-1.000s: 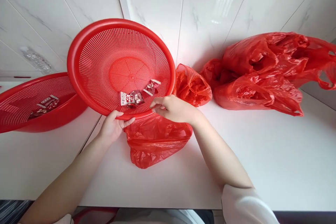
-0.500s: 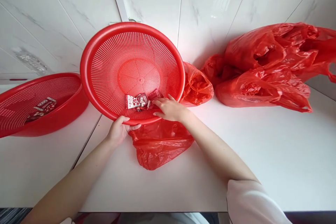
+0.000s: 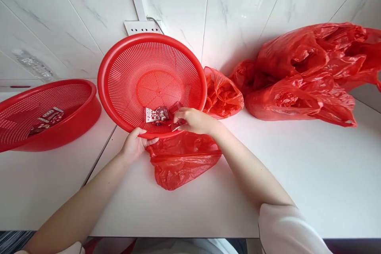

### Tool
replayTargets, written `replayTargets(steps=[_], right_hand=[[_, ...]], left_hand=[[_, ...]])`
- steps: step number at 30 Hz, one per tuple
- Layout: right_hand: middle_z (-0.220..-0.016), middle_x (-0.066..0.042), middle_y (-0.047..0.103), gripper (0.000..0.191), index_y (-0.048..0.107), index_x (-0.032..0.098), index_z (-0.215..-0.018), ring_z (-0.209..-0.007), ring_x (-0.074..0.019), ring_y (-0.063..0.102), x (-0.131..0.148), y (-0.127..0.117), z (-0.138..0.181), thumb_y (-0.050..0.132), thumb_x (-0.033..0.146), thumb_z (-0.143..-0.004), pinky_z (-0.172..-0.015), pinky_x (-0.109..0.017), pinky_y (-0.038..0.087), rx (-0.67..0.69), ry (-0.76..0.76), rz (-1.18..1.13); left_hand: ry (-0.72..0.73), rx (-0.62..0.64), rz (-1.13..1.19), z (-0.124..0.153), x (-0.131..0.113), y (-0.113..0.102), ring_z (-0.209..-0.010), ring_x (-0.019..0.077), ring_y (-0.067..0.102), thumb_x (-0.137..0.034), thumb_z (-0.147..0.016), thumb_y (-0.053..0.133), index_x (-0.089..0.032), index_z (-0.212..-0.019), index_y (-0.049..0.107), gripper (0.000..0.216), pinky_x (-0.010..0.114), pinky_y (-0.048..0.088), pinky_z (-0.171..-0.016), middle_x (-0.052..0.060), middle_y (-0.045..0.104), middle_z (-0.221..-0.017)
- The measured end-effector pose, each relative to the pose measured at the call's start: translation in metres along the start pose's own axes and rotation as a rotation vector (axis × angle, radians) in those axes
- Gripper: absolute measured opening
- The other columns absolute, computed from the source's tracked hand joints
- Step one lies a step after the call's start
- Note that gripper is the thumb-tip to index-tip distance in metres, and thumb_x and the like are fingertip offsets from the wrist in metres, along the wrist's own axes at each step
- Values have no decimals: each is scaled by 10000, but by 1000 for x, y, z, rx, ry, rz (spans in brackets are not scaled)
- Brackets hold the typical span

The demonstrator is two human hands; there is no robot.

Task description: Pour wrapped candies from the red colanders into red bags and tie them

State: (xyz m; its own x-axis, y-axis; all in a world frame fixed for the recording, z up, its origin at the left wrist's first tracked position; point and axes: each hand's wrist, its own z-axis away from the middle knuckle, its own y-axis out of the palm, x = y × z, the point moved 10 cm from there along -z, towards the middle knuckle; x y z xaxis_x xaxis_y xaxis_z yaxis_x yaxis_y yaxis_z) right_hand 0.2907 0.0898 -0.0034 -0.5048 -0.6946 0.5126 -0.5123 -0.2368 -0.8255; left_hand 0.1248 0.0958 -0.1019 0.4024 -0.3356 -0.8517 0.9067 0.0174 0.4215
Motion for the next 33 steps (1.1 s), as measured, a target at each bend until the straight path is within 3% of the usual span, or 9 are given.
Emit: replayTargets(steps=[4, 7, 10, 18, 26, 28, 33], right_hand=[[-879, -47, 673, 190, 679, 174, -928, -800, -163, 623, -20, -26, 6, 559, 317, -890, -781, -308, 492, -222, 225, -116], [-795, -46, 701, 289, 662, 164, -912, -739, -163, 665, -38, -20, 11, 583, 438, -870, -715, -297, 539, -225, 389, -445], [-806, -65, 715, 347, 673, 153, -908, -744, -168, 687, -39, -15, 11, 656, 486, -808, -716, -301, 577, -211, 393, -631], [-788, -59, 709, 340, 700, 159, -925, -678, -150, 670, -36, -20, 13, 680, 471, -789, -662, -287, 591, -232, 363, -607], [-744, -7, 628, 216, 580, 180, -864, -665, -120, 595, -30, -36, 16, 643, 384, -829, -592, -235, 506, -301, 330, -497], [-763, -9, 639, 219, 577, 184, -913, -682, -130, 597, -27, -41, 20, 604, 392, -853, -595, -238, 485, -260, 331, -427], [-928, -45, 699, 184, 664, 192, -959, -824, -174, 637, -20, -17, 30, 568, 312, -856, -720, -270, 491, 166, 328, -192]], left_hand=[[-2, 15, -8, -1, -1, 0, -742, 185, 680, -132, -718, 516, -96, -755, 634, 129, 296, 612, -629, 94, 716, -839], [-3, 29, -17, -2, 0, 0, -749, 189, 680, -140, -726, 517, -87, -770, 648, 148, 291, 611, -634, 103, 719, -848], [-3, 41, -21, -3, 1, -1, -765, 195, 685, -145, -728, 523, -85, -793, 653, 158, 289, 610, -639, 108, 723, -873], [-8, 43, -30, -5, 2, -2, -791, 220, 696, -146, -714, 515, -72, -835, 641, 189, 310, 613, -624, 131, 726, -905], [-7, 19, -45, -7, 3, -5, -798, 238, 697, -144, -712, 517, -70, -835, 629, 182, 332, 618, -634, 136, 721, -867], [-8, 28, -47, -7, 3, -5, -796, 237, 696, -148, -713, 519, -70, -822, 629, 174, 332, 617, -634, 134, 718, -860], [9, 25, -35, -8, 2, -6, -758, 226, 687, -144, -707, 520, -87, -762, 621, 128, 345, 617, -628, 106, 706, -783]])
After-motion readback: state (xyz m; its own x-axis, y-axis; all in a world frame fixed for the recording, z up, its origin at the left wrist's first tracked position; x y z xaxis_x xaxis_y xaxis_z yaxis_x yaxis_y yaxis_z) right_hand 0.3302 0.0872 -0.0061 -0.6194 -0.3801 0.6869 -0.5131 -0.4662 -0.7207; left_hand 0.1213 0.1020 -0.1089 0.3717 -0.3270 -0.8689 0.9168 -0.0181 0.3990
